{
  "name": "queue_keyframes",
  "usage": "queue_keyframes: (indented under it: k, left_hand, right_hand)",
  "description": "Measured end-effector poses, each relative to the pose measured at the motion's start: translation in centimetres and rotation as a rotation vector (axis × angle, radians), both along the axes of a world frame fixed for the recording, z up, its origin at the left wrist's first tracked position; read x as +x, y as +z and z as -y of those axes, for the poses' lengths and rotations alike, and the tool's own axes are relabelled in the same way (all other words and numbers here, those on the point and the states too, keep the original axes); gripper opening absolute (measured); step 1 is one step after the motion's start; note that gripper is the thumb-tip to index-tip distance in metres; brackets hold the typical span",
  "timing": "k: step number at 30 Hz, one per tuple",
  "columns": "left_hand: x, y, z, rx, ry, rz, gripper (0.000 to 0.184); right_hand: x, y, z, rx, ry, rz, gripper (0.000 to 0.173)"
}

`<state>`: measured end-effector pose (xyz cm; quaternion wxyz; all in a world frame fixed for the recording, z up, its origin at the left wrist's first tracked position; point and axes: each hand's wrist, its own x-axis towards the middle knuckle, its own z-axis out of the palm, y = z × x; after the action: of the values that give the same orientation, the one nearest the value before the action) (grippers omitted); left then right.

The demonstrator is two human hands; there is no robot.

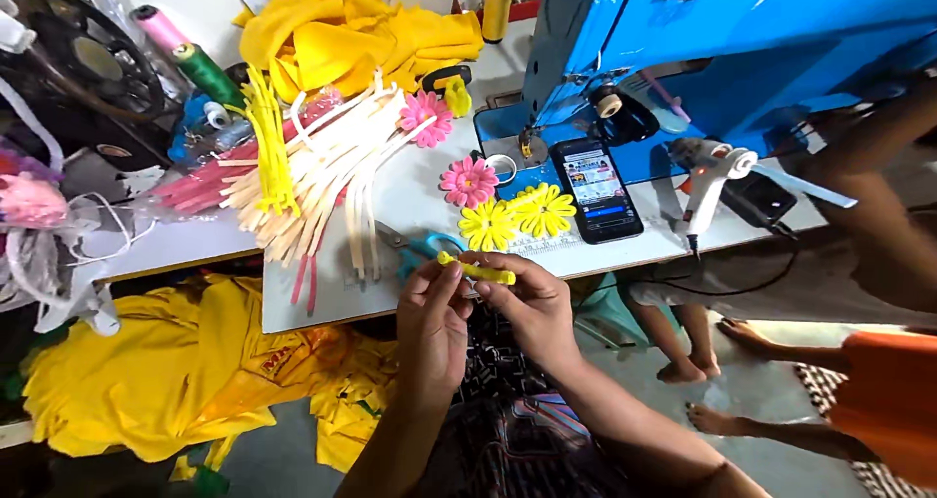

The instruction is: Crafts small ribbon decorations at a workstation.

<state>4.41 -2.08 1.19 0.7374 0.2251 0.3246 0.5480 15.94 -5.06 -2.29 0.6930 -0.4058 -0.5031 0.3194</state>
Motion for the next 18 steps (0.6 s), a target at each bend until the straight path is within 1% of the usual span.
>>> queue_keyframes:
  k: [3, 7, 16, 18]
  left_hand:
    - [0.02, 0.06, -0.15, -0.030, -0.014, -0.002, 0.019]
    - [0.22, 0.17, -0.40, -0.008, -0.005, -0.030, 0.019]
    - [-0.18, 0.55, -0.63, 0.013, 0.001, 0.012, 0.021]
    - [-0.11, 0.60, -0.56, 0.018, 0.003, 0.009, 0.020]
  right_hand:
    - [-0.14, -0.10, 0.00, 0.009, -0.019, 0.015, 0.017]
    - [-0.08, -0.27, 0.23, 0.010, -0.055, 0.051, 0.011]
    - [-0.15, -0.01, 0.34, 0.026, -0.038, 0.036, 0.012]
    - [-0.24, 0.03, 0.21, 0.034, -0.054, 0.029, 0.015]
